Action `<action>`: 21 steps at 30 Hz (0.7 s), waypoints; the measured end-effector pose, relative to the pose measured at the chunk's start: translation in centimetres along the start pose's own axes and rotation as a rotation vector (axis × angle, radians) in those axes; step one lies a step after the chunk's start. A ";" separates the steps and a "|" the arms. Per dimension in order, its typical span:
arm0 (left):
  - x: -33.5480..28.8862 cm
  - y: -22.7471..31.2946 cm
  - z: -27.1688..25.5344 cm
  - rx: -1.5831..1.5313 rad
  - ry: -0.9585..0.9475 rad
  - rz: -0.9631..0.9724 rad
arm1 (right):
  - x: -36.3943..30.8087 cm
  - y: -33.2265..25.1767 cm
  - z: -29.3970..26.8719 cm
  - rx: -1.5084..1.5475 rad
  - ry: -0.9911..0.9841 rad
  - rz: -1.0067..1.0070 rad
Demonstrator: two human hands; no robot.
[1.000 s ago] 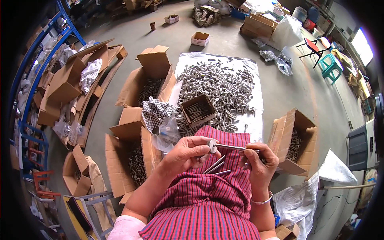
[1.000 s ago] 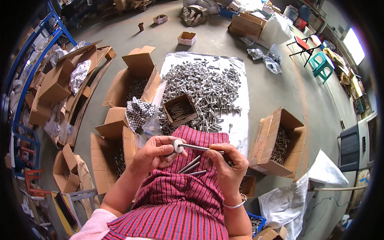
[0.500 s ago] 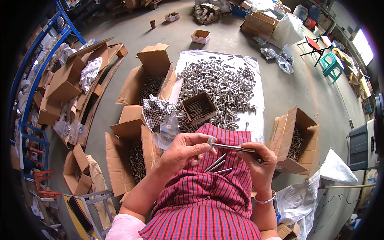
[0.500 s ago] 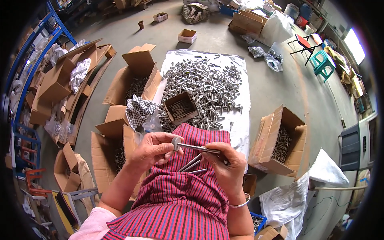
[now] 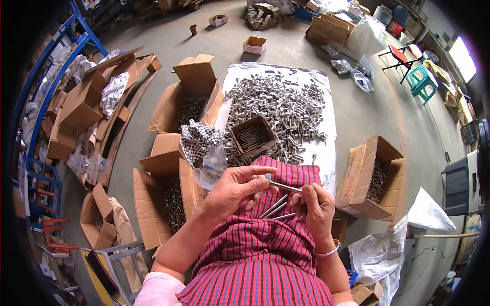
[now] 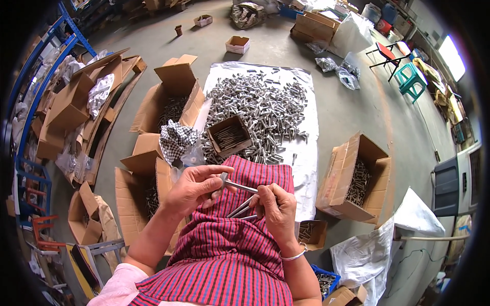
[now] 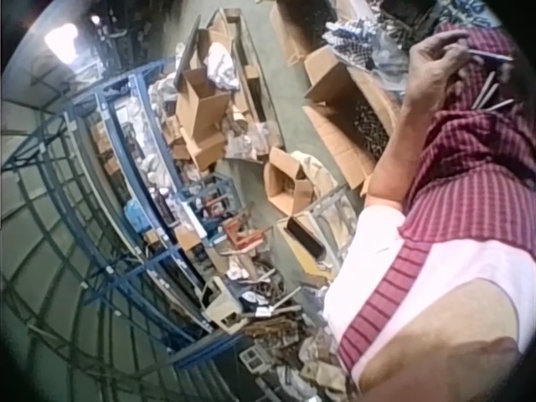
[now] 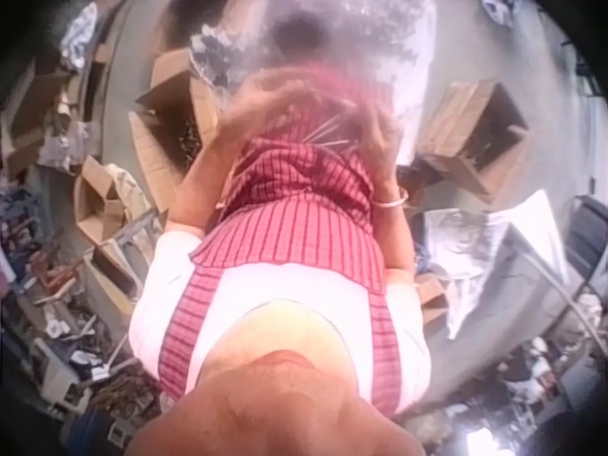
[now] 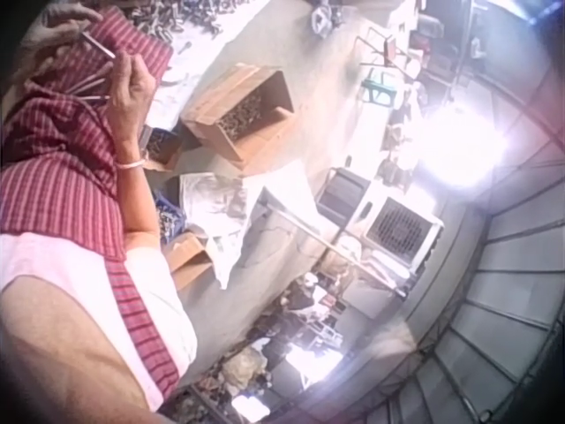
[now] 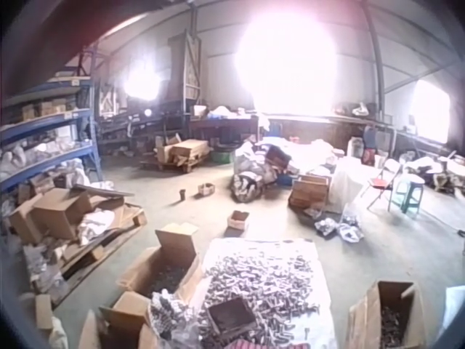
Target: The person assembles small metal rods and washers by hand, taking them from floor-level storage boxes.
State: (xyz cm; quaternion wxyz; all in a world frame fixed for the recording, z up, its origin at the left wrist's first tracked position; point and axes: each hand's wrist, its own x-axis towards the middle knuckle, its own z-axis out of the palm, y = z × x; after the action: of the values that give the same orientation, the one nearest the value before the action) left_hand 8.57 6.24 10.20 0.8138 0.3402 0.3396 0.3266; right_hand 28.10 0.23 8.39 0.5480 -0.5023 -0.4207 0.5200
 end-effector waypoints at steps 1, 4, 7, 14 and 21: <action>0.0 -0.1 0.1 0.029 0.003 0.029 | 0.0 0.0 -0.1 0.000 0.000 0.000; 0.0 -0.3 -0.1 0.085 0.020 0.061 | 0.2 0.0 -0.4 0.030 -0.009 0.054; 0.1 -0.4 -0.2 0.159 0.032 0.056 | 0.2 0.0 -0.5 0.159 -0.005 0.186; 0.9 -1.2 -1.0 0.301 0.002 -0.089 | 0.0 0.4 -0.2 0.086 0.017 0.065; 0.8 -0.8 -0.7 0.240 -0.069 0.068 | 0.3 0.0 -0.8 -0.004 0.063 0.009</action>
State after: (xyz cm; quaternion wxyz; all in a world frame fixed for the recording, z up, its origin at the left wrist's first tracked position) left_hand 8.68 6.62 8.99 0.7671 0.4573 0.3363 0.2990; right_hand 28.93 0.41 8.26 0.5576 -0.5214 -0.4021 0.5056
